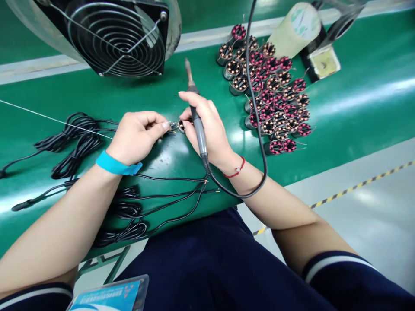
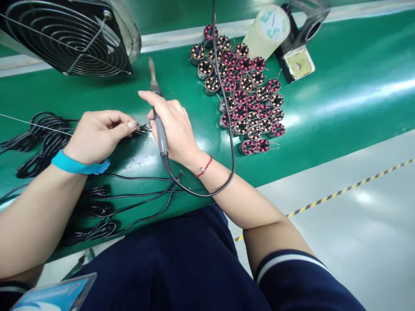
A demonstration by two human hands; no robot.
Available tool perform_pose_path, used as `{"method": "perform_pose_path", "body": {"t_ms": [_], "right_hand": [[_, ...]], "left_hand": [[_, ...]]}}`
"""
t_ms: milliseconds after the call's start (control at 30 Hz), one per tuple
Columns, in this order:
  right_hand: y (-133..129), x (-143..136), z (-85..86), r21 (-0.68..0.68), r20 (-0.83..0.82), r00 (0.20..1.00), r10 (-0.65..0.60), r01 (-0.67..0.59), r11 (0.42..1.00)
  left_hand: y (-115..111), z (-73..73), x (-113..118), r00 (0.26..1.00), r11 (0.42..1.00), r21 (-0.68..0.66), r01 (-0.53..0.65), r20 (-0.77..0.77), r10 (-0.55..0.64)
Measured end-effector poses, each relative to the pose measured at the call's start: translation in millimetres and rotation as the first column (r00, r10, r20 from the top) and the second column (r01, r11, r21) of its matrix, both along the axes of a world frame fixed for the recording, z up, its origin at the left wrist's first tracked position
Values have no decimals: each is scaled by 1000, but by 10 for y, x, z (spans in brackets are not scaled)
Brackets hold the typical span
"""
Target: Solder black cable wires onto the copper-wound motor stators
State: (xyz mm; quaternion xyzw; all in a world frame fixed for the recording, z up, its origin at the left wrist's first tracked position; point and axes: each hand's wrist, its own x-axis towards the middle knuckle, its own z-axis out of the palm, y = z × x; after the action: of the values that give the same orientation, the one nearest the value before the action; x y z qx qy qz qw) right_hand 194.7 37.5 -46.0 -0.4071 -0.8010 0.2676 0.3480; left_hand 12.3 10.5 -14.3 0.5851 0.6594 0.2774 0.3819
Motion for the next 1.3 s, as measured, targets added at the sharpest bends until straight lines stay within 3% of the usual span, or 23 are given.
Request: {"method": "perform_pose_path", "body": {"t_ms": [167,333,533,700,933,1133,1300], "right_hand": [[-63,14,5,68,-28,999,28,-26,997],[-87,-41,-9,25,48,995,84,-85,996],[-60,-47,-47,-4,-58,997,58,-58,998],[-37,-37,-77,-97,-194,979,61,-81,992],[-57,-25,-62,-94,-202,977,74,-95,991],[11,128,-75,-35,-182,983,19,-26,999],[80,220,-105,-86,-15,996,92,-93,992]], "left_hand": [[-5,2,-14,1000,999,38,24,0,-24],[-11,9,-23,999,997,65,48,-2,-48],[-14,-5,-14,993,993,107,-41,113,29],[-58,-6,2,996,977,196,81,29,-89],[-100,75,28,969,944,243,222,-164,-185],[-81,68,8,984,957,252,141,-144,-107],[-63,45,-4,991,962,252,106,-110,-80]]}}
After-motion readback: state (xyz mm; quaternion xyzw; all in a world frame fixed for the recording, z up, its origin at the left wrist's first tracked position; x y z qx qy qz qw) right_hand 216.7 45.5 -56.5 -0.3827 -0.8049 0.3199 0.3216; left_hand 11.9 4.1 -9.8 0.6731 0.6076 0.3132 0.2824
